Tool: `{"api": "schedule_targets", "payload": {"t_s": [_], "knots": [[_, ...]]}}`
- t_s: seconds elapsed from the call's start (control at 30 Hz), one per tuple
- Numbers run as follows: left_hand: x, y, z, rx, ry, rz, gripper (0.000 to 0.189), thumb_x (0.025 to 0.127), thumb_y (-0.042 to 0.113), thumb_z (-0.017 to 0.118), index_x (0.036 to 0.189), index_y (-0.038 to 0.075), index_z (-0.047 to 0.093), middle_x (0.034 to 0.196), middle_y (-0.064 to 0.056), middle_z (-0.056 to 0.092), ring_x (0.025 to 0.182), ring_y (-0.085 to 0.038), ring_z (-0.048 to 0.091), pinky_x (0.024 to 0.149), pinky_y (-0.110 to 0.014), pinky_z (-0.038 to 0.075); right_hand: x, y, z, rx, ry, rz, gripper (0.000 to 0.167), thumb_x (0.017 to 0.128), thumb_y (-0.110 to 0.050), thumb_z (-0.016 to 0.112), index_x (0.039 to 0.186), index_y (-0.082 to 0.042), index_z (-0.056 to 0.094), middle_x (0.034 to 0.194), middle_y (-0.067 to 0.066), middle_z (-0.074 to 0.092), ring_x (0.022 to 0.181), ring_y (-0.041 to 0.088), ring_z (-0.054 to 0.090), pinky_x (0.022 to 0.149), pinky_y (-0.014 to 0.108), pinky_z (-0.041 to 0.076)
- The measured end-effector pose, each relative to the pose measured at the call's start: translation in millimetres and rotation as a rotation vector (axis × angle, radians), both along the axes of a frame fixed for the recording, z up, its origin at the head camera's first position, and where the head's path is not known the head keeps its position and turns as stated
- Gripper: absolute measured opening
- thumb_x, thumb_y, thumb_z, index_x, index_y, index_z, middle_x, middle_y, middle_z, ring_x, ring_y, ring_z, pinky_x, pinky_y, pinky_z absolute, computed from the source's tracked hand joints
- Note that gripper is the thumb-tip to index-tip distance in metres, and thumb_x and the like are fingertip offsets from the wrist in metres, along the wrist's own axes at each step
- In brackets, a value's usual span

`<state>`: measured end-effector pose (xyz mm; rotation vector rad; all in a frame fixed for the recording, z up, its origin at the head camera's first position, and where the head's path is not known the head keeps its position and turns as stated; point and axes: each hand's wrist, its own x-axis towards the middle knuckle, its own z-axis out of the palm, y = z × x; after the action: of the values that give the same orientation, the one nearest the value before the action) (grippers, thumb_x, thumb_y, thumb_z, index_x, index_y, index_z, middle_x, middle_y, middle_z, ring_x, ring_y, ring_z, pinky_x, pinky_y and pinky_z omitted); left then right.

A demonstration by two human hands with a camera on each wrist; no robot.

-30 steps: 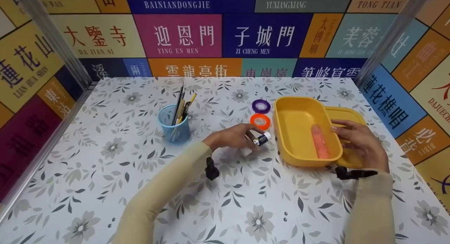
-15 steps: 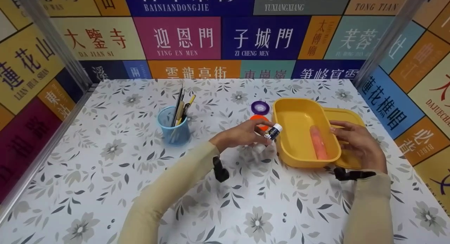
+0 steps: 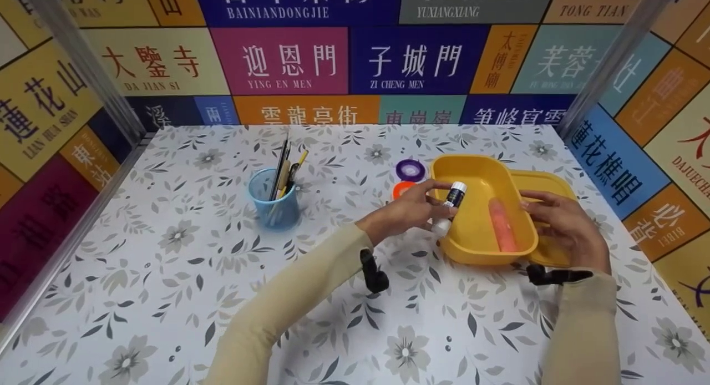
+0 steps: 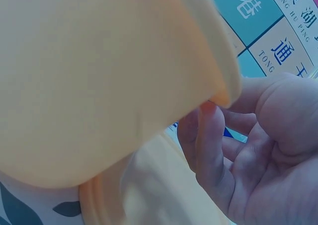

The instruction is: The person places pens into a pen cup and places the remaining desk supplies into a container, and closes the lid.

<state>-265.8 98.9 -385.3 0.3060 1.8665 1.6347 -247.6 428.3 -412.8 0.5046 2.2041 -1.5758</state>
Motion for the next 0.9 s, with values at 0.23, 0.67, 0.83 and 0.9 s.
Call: {"api": "schedule_targets", "payload": {"t_s": [0.23, 0.67, 0.83, 0.9], "knots": [[8.3, 22.3, 4.9, 0.06, -0.102, 0.066, 0.051, 0.09, 0.014, 0.074, 0.135, 0.03, 0.055, 0.112, -0.003, 0.068, 0.099, -0.017, 0.068, 0.091, -0.039, 0.061, 0.0, 0.0, -0.7, 0.007, 0.014, 0.0, 0.078, 0.088, -0.053, 0.069, 0.155, -0.032, 0.036, 0.126, -0.018, 0.055, 0.114, 0.013, 0.055, 0.092, 0.021, 0.052], [17.0, 59.5, -3.0, 0.246, -0.216, 0.18, 0.047, 0.092, 0.014, 0.07, 0.134, 0.029, 0.055, 0.107, -0.002, 0.07, 0.097, -0.02, 0.07, 0.09, -0.042, 0.061, -2.9, -0.4, -3.8, 0.017, 0.015, -0.016, 0.077, 0.088, -0.053, 0.069, 0.155, -0.033, 0.036, 0.126, -0.015, 0.055, 0.117, 0.013, 0.055, 0.093, 0.021, 0.053], [19.5, 70.9, -7.2, 0.295, -0.237, 0.205, 0.045, 0.094, 0.01, 0.068, 0.135, 0.024, 0.054, 0.108, -0.006, 0.07, 0.098, -0.021, 0.069, 0.092, -0.045, 0.06, -2.4, 1.3, -4.3, 0.016, 0.035, 0.002, 0.078, 0.088, -0.053, 0.069, 0.155, -0.031, 0.036, 0.126, -0.016, 0.055, 0.116, 0.011, 0.056, 0.092, 0.021, 0.054], [20.1, 75.4, -9.0, 0.324, -0.231, 0.221, 0.045, 0.094, 0.008, 0.066, 0.135, 0.02, 0.053, 0.108, -0.009, 0.07, 0.097, -0.023, 0.068, 0.092, -0.046, 0.06, -2.4, 1.8, -4.8, 0.013, 0.042, 0.003, 0.077, 0.088, -0.053, 0.069, 0.155, -0.032, 0.036, 0.127, -0.016, 0.055, 0.116, 0.011, 0.056, 0.092, 0.021, 0.054]]}}
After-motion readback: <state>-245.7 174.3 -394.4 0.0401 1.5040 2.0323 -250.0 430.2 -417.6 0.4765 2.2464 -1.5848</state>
